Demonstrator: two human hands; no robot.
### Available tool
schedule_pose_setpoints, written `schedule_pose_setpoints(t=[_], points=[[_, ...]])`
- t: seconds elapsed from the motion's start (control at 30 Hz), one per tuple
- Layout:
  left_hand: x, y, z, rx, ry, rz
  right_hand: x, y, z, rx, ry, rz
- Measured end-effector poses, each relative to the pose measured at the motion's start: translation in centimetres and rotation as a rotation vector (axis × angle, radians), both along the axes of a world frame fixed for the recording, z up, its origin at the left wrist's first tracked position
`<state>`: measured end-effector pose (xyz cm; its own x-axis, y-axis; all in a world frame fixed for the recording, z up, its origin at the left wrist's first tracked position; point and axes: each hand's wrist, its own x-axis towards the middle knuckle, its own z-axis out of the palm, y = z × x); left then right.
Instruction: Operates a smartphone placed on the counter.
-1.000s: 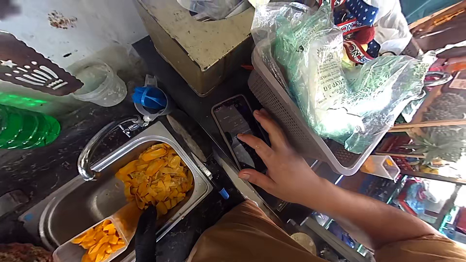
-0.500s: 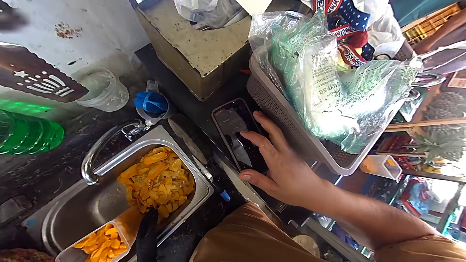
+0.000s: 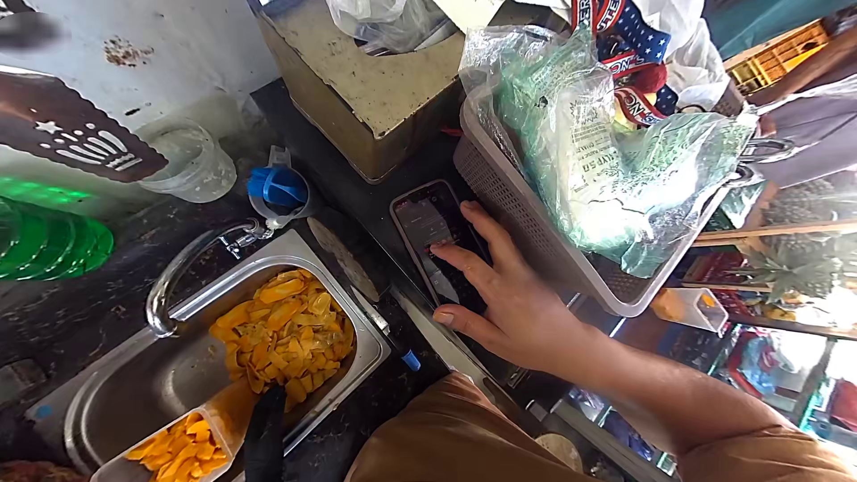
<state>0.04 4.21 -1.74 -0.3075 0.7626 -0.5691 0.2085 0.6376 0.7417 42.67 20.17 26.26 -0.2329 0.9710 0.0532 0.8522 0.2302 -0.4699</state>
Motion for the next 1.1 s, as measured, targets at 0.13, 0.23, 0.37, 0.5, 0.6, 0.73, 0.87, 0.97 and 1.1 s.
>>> schedule_pose_setpoints(t=[0.13, 0.23, 0.37, 0.5, 0.6, 0.73, 0.87, 0.97, 1.1], points=[[0.0, 0.1, 0.0, 0.000, 0.016, -0.013, 0.3, -0.5, 0.4, 0.003, 0.051, -0.013], [-0.2, 0.0, -0.1, 0.003, 0.007, -0.011, 1.1, -1.7, 0.7, 0.016, 0.136, -0.025], [-0.3, -0.2, -0.4, 0.004, -0.006, -0.001, 2.4, -3.2, -0.2, 0.040, 0.171, 0.009], [0.1, 0.2, 0.2, -0.013, -0.007, 0.002, 3.2, -4.2, -1.0, 0.125, 0.180, 0.044], [0.4, 0.4, 0.4, -0.033, -0.001, -0.004, 3.5, -4.5, -1.9, 0.175, 0.186, 0.046], [0.1, 0.2, 0.0, -0.043, -0.001, 0.000, 3.3, -4.5, -2.4, 0.193, 0.165, 0.050], [0.1, 0.1, 0.2, -0.021, -0.006, -0.011, 3.3, -4.4, -2.4, 0.186, 0.174, 0.042], [0.6, 0.2, 0.6, -0.011, -0.007, 0.009, 3.3, -4.3, -2.4, 0.178, 0.152, 0.032], [0.5, 0.2, 0.7, -0.002, -0.019, 0.025, 3.2, -4.2, -2.4, 0.172, 0.156, 0.029]])
